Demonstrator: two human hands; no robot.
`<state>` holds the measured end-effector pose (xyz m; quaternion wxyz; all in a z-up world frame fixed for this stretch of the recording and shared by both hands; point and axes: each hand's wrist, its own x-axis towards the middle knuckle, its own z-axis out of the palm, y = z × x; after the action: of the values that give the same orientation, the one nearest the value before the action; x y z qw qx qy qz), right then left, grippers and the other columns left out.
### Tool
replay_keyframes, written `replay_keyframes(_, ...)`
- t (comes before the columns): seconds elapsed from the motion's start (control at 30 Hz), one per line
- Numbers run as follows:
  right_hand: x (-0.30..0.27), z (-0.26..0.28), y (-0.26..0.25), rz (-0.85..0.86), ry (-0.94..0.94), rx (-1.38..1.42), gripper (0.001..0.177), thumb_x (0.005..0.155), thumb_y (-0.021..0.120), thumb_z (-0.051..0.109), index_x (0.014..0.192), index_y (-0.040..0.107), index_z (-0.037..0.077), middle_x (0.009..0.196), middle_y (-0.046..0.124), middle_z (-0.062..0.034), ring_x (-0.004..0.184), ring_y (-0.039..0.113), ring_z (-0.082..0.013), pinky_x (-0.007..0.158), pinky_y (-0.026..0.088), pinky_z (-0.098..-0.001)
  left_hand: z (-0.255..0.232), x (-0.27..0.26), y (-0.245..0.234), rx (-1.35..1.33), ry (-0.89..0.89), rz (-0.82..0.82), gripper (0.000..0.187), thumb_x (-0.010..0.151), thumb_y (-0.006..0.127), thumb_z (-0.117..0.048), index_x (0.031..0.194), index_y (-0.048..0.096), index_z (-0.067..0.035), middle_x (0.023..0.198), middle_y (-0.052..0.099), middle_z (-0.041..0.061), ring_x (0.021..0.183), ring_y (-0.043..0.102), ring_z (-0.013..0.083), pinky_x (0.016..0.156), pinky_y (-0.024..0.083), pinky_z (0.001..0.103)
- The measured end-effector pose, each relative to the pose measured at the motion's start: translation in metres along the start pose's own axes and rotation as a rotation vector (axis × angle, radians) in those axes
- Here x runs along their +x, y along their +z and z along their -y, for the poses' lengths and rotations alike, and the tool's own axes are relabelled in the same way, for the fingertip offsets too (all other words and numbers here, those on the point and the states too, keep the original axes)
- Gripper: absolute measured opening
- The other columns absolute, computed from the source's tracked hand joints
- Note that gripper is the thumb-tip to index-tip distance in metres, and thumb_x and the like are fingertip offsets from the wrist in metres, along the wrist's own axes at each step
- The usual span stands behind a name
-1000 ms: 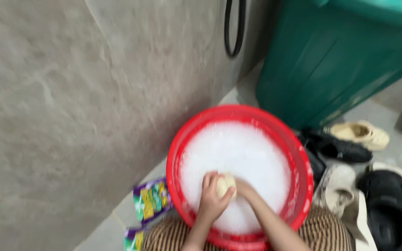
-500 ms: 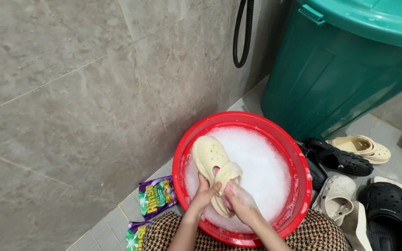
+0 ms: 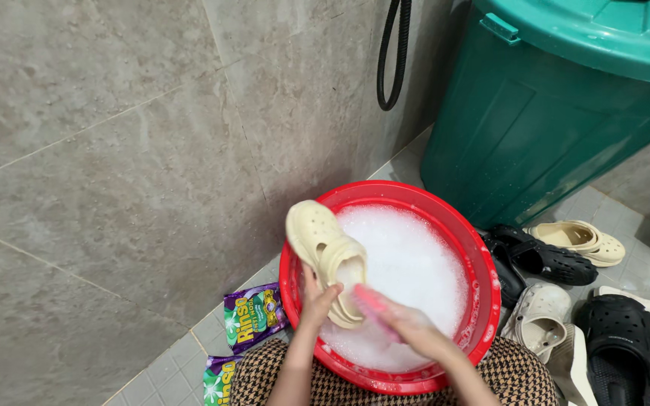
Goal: The person scrubs a pair of beige clogs with a pink sponge in a red bucket filled with soapy water. The person repeatedly dips and scrubs the shoes, then places them aside with other shoes on the floor.
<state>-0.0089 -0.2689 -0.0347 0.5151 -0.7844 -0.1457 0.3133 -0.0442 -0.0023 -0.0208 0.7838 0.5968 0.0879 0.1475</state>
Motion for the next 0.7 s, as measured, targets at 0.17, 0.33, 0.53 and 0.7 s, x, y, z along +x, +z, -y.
replay_keyframes(0.17, 0.049, -0.023, -0.063, -0.213, -0.269, 0.411, 0.043, 0.103, 0.055, 0.032, 0.122, 0.062, -0.005, 0.095, 0.068, -0.0112, 0.083, 0.064, -0.0161, 0.076, 0.055, -0.0278, 0.011, 0.002, 0.004, -0.066, 0.014, 0.094, 0.093, 0.08, 0.059, -0.006, 0.163, 0.018, -0.002, 0.159, 0.041, 0.021, 0.142, 0.045, 0.0271, 0.115, 0.037, 0.033)
replay_keyframes(0.33, 0.073, 0.098, -0.026, -0.339, -0.342, 0.274, 0.054, 0.086, 0.059, 0.015, 0.14, 0.053, 0.012, 0.103, 0.068, -0.0042, 0.082, 0.061, -0.0137, 0.068, 0.052, -0.0294, 0.002, -0.009, 0.014, 0.151, 0.044, 0.159, 0.093, 0.081, 0.055, -0.002, 0.164, 0.013, -0.004, 0.162, 0.038, 0.019, 0.148, 0.04, 0.0246, 0.118, 0.033, 0.03)
replay_keyframes(0.53, 0.035, 0.107, -0.01, -0.283, -0.569, -0.041, 0.051, 0.083, 0.064, 0.013, 0.132, 0.056, 0.009, 0.107, 0.069, -0.0075, 0.094, 0.066, -0.0144, 0.08, 0.057, -0.0292, -0.019, -0.007, 0.018, 0.44, 0.137, 0.007, 0.106, 0.075, 0.071, -0.004, 0.161, 0.01, -0.011, 0.153, 0.043, 0.025, 0.142, 0.045, 0.0301, 0.112, 0.042, 0.037)
replay_keyframes(0.7, 0.012, 0.058, 0.007, -0.112, -0.334, -0.118, 0.051, 0.083, 0.066, 0.02, 0.133, 0.058, 0.013, 0.11, 0.071, -0.0096, 0.091, 0.067, -0.0212, 0.081, 0.06, -0.036, -0.005, 0.006, 0.022, 0.374, 0.295, -0.097, 0.099, 0.087, 0.074, -0.011, 0.167, 0.015, -0.01, 0.152, 0.051, 0.026, 0.141, 0.052, 0.0352, 0.114, 0.045, 0.041)
